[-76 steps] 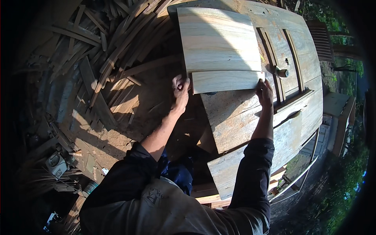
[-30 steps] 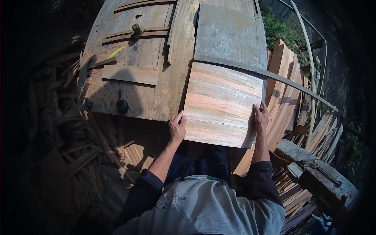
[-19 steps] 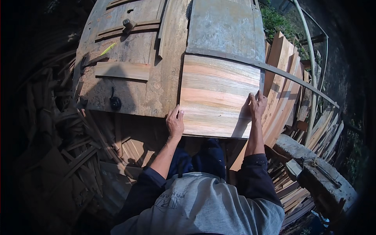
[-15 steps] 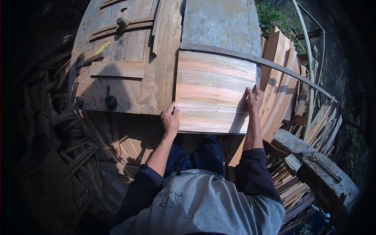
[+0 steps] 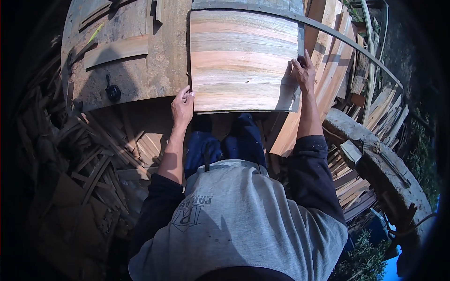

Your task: The person assembles a wooden structure by using a pneumatic nail gun to join pieces of wood, marks measurements with a pencil, and luego positions boards on a table saw to make cuts.

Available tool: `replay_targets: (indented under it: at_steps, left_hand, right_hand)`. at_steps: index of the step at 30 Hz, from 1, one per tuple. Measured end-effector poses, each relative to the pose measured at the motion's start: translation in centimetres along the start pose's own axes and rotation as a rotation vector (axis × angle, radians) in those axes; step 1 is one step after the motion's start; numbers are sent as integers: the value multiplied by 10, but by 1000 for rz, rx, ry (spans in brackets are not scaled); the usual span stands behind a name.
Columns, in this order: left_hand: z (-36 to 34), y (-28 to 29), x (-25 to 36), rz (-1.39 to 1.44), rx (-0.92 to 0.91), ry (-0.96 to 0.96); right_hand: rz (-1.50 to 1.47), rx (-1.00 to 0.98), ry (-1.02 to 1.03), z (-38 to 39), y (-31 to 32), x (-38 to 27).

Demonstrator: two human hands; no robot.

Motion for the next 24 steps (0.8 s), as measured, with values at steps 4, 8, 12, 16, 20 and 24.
replay_targets:
  at_steps: [4, 8, 12, 16, 20, 24]
  left_hand:
    - [21, 7, -5, -35, -29, 6]
    - [14, 2, 35, -300, 160, -363]
    - [-42, -48, 124, -256, 108, -690]
    - [-117, -94, 169, -370, 194, -892]
    - [-117, -67, 154, -234, 402, -521]
    - [-74, -19, 50, 93, 144, 109]
  right_hand:
    - [352, -5, 274, 61, 33, -7]
    - [514, -191, 349, 141, 43, -1]
    - [601, -163, 369, 173, 31, 3]
    - [608, -139, 399, 172, 16, 4]
    - [656, -142, 319, 176, 20, 11]
    - [621, -179, 306, 172, 15, 3]
Point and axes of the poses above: each hand's wrist, its own z-axis away from the middle knuckle, its own y-axis out of the back of the hand, x = y × z, the point moved 1 cm from there along -z, towards the middle knuckle, and after that the axes turned 1 degree about y, right-handed, at the moved point
